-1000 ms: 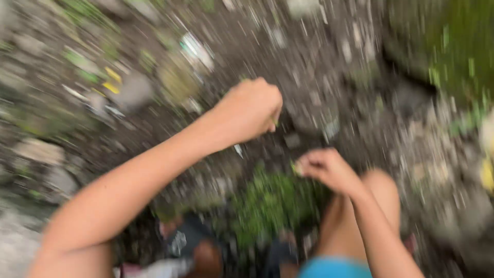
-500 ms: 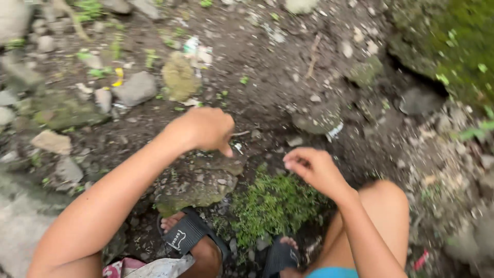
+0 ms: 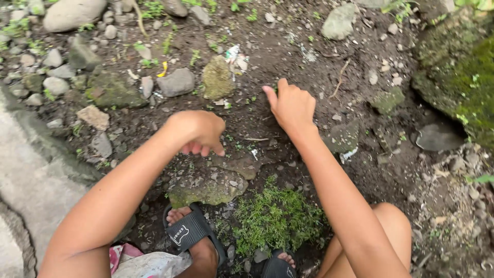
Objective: Weeding a garden patch by hand.
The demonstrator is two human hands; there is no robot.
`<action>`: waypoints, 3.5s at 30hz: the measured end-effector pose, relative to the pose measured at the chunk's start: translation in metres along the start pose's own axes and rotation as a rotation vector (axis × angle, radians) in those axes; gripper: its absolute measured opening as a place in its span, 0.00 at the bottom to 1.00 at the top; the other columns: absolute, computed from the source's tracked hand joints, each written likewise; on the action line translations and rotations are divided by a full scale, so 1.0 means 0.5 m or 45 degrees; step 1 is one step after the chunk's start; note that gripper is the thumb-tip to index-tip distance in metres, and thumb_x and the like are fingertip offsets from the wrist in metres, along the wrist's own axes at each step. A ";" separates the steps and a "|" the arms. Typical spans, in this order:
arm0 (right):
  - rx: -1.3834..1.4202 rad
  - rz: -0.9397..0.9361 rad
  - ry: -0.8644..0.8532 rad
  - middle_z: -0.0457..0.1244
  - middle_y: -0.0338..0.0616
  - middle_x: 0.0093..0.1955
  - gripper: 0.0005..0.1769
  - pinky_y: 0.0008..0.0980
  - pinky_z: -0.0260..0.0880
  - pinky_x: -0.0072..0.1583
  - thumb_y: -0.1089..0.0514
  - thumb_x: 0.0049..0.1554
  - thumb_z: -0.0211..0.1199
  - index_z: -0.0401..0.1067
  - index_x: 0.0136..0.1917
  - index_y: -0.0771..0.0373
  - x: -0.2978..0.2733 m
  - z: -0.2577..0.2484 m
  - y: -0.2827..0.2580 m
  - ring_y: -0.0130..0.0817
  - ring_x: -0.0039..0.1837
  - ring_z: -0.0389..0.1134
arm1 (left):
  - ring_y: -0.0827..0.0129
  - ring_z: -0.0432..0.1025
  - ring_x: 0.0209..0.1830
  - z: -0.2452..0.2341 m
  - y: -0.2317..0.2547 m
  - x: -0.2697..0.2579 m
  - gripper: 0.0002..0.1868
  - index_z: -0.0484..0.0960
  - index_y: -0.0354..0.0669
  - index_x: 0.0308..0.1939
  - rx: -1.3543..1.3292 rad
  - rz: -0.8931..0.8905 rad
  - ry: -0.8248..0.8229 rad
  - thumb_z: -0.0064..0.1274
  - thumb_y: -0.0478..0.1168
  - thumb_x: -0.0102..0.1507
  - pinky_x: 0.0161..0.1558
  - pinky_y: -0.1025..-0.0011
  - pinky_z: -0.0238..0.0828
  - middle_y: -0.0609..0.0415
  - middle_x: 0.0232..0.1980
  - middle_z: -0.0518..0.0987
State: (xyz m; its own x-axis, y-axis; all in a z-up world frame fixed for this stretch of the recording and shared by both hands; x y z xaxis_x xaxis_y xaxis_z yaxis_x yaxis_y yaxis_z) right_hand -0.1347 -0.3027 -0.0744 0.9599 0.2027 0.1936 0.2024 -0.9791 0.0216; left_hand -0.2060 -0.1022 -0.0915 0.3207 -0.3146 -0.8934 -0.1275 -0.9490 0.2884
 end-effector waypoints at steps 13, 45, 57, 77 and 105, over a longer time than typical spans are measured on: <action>0.838 -0.085 -0.378 0.61 0.50 0.27 0.19 0.39 0.65 0.37 0.56 0.60 0.60 0.66 0.30 0.68 -0.246 -0.088 0.026 0.40 0.30 0.62 | 0.46 0.79 0.46 -0.234 -0.215 0.022 0.26 0.78 0.36 0.50 0.171 -0.007 1.677 0.63 0.56 0.65 0.47 0.52 0.76 0.40 0.46 0.83; 0.111 -0.122 -0.180 0.70 0.56 0.43 0.35 0.51 0.73 0.48 0.27 0.54 0.66 0.76 0.46 0.63 0.259 -0.045 -0.255 0.54 0.48 0.73 | 0.49 0.78 0.55 0.021 0.096 0.104 0.19 0.86 0.47 0.51 0.192 0.465 0.577 0.58 0.54 0.64 0.57 0.53 0.74 0.44 0.52 0.83; 0.178 -0.327 -0.044 0.70 0.54 0.44 0.16 0.50 0.74 0.47 0.45 0.58 0.65 0.79 0.44 0.60 0.296 0.056 -0.259 0.55 0.47 0.73 | 0.44 0.76 0.57 0.128 0.216 0.226 0.39 0.85 0.31 0.48 0.380 0.633 0.363 0.44 0.69 0.68 0.59 0.51 0.71 0.37 0.52 0.82; 0.703 -0.098 -1.122 0.71 0.45 0.40 0.20 0.42 0.70 0.46 0.40 0.56 0.64 0.76 0.53 0.55 -0.365 -0.045 0.111 0.42 0.43 0.72 | 0.49 0.72 0.64 0.028 0.177 0.136 0.36 0.79 0.50 0.63 0.201 0.601 0.293 0.52 0.69 0.60 0.63 0.54 0.68 0.45 0.61 0.79; 0.593 -0.320 -0.051 0.60 0.48 0.64 0.22 0.49 0.59 0.68 0.51 0.50 0.75 0.79 0.59 0.42 0.321 -0.076 -0.380 0.46 0.70 0.58 | 0.47 0.75 0.59 -0.241 -0.425 -0.124 0.25 0.81 0.42 0.53 -0.531 -0.459 1.400 0.62 0.55 0.61 0.58 0.51 0.72 0.42 0.56 0.81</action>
State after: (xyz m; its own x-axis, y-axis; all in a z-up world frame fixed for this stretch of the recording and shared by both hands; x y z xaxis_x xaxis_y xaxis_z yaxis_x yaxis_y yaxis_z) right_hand -0.0268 -0.0847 -0.0100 0.8754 0.4397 0.2009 0.4833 -0.7900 -0.3772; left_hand -0.0858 0.1165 -0.0560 0.9214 0.3079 -0.2372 0.3770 -0.8562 0.3532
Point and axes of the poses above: each hand's wrist, its own x-axis towards the middle knuckle, its own z-axis out of the palm, y = z × x, the point moved 7 cm from there along x, towards the middle knuckle
